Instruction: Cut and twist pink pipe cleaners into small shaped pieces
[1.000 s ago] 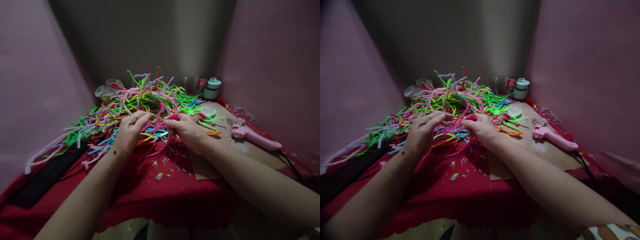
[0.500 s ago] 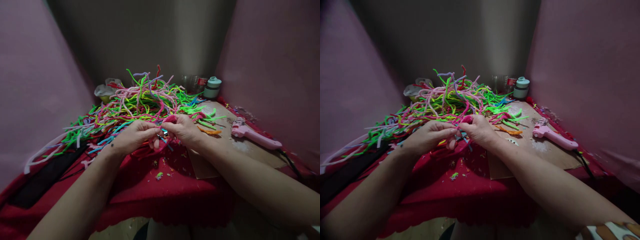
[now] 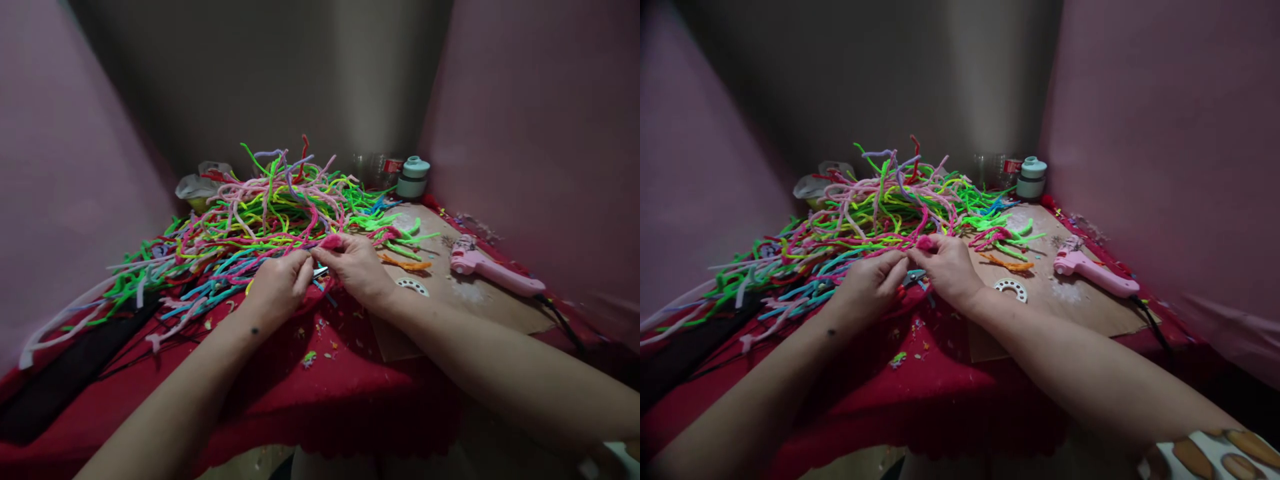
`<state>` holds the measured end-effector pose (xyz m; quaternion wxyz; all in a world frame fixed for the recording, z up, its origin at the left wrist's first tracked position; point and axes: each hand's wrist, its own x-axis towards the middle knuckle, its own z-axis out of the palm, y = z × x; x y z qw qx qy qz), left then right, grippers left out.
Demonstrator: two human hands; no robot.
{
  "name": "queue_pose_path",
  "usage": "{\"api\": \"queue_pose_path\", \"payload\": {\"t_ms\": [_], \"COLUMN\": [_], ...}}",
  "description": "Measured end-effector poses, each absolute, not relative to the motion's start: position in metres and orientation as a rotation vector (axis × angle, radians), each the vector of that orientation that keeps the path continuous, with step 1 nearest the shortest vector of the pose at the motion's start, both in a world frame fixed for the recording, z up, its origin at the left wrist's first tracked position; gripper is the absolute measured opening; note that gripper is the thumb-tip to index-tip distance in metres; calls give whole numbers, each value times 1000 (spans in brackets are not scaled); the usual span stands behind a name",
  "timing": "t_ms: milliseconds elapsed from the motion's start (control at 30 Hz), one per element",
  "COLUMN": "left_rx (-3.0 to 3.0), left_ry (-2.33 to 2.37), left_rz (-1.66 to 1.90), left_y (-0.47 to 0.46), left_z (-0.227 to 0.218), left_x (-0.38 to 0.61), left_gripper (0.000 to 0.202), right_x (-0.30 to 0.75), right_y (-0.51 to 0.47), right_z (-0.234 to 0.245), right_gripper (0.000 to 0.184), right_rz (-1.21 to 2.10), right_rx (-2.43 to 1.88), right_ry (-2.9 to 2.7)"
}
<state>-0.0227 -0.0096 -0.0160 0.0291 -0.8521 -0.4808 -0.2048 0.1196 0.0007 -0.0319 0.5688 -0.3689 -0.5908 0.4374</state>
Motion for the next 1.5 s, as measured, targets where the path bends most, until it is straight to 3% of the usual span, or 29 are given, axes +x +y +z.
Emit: {"api": "queue_pose_path", "payload": {"t_ms": [167,367,533,633,700,833,1000,1367,1500], "left_rx": [-2258,-2192,-2215,-2272,-2418,-2678,-2953,-3069,-3095], "left_ry": [-1252,-1136,-1370,-1685,-1830,-1837,-1710,-1495,-1430], "left_rz": [-276,-350,-829,-1286,-1393,-1242,-914,-562,-382], "left_y": [-16,-16,-6,5,13,30,53,93,96], "left_z": [-22,-25,-20,-5,7,23,19,-2,-6], "left_x": [-16,-17,-27,-30,-27,-5,35,83,87], "left_gripper": [21,23,30,30,29,30,37,29,35], "right_x": [117,115,115,115,114,110,113,114,113], "right_y": [1,2,-2,-11,-18,-26,-22,-15,-11], "right_z": [-33,-33,-30,-27,-27,-32,-34,-36,-39], "right_gripper": [19,25,35,40,43,45,48,46,45], "right_rz": [738,895,1204,1141,1018,759,603,479,490], "right_rx": [-1015,-1025,-896,-853,-793,-658,-683,-703,-733], "right_ry": [-1401,-1263,-1203,-1402,-1639,-1939,-1925,-2006,-2000]}}
